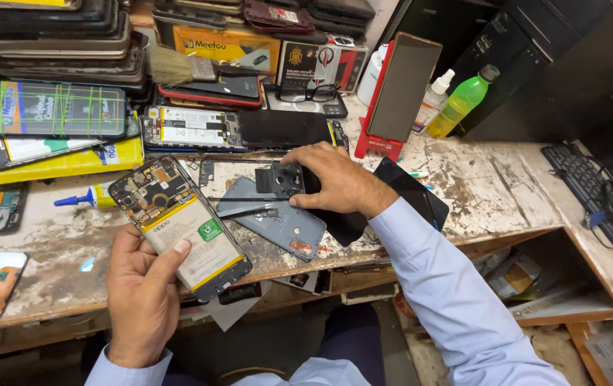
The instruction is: The person applies adhesive to the frame of a disassembled smartphone, then installs a new battery and a metal shielding plate. They connect the battery ribbon cable and place the back cover over the assembly.
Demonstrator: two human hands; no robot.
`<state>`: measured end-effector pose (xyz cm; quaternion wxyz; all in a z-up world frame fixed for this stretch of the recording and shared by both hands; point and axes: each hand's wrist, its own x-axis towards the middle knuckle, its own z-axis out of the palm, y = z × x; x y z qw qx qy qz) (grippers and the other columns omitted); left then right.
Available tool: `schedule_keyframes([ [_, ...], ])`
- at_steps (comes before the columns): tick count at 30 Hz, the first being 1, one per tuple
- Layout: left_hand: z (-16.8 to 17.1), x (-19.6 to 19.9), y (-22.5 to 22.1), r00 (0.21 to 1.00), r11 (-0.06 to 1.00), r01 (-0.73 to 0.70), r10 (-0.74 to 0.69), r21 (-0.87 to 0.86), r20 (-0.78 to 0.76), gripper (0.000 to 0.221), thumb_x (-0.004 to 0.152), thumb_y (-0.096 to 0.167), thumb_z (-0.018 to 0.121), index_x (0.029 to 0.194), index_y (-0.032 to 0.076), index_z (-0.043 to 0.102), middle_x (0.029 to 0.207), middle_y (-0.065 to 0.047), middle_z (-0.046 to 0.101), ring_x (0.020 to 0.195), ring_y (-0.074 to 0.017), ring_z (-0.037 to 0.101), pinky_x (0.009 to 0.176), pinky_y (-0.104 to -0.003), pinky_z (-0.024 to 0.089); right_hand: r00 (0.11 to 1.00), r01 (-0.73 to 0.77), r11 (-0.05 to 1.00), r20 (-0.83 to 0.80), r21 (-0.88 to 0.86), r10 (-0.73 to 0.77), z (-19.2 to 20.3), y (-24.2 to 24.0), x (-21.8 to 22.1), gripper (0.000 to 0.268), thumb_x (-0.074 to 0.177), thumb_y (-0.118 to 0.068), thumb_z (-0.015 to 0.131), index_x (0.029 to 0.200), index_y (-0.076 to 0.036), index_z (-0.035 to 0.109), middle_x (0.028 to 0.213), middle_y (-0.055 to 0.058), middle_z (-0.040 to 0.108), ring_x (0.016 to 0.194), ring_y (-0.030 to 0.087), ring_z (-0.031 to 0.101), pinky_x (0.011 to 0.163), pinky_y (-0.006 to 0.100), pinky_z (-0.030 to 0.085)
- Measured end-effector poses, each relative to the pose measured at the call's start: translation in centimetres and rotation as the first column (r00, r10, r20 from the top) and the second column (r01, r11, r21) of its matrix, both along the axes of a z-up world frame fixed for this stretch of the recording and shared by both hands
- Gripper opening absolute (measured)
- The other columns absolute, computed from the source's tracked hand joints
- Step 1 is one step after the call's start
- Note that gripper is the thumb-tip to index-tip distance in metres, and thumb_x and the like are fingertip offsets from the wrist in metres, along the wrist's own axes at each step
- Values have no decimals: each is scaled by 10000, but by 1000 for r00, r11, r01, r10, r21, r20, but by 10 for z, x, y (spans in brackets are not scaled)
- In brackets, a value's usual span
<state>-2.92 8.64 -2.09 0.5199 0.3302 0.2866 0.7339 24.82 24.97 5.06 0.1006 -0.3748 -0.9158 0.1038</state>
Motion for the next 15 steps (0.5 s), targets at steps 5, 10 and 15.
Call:
schedule_keyframes([
  [5, 1, 1, 0, 1000, 1000, -6, 6, -10, -5, 412, 952, -69, 572, 1346, -18, 465, 1236, -198, 677, 1138, -218, 680, 998, -357, 553, 1000, 10, 1000, 30, -4, -10, 0, 2, -3, 694, 757, -427, 826, 1345, -139, 595, 1345, 96, 629, 1306, 314, 512, 1097, 462, 375],
  [10, 2, 1, -1, 1000, 1000, -5, 5, -11, -5, 405, 954, -61, 574, 1343, -14, 470, 1225, -190, 682, 1119, -207, 683, 982, -351, 557, 1000, -27, 999, -8, -32, 27, 0, 3, -4, 739, 753, -387, 806, 1403, -131, 561, 1357, 110, 610, 1314, 314, 502, 1106, 451, 363],
  [15, 1, 2, 0, 1000, 1000, -2, 2, 6, -16, 409, 959, -62, 580, 1349, -14, 469, 1245, -179, 675, 1135, -196, 675, 995, -338, 547, 997, -79, 996, 7, -34, 79, 1, 7, -8, 779, 719, -386, 819, 1404, -129, 548, 1359, 124, 617, 1293, 328, 484, 1092, 459, 342],
])
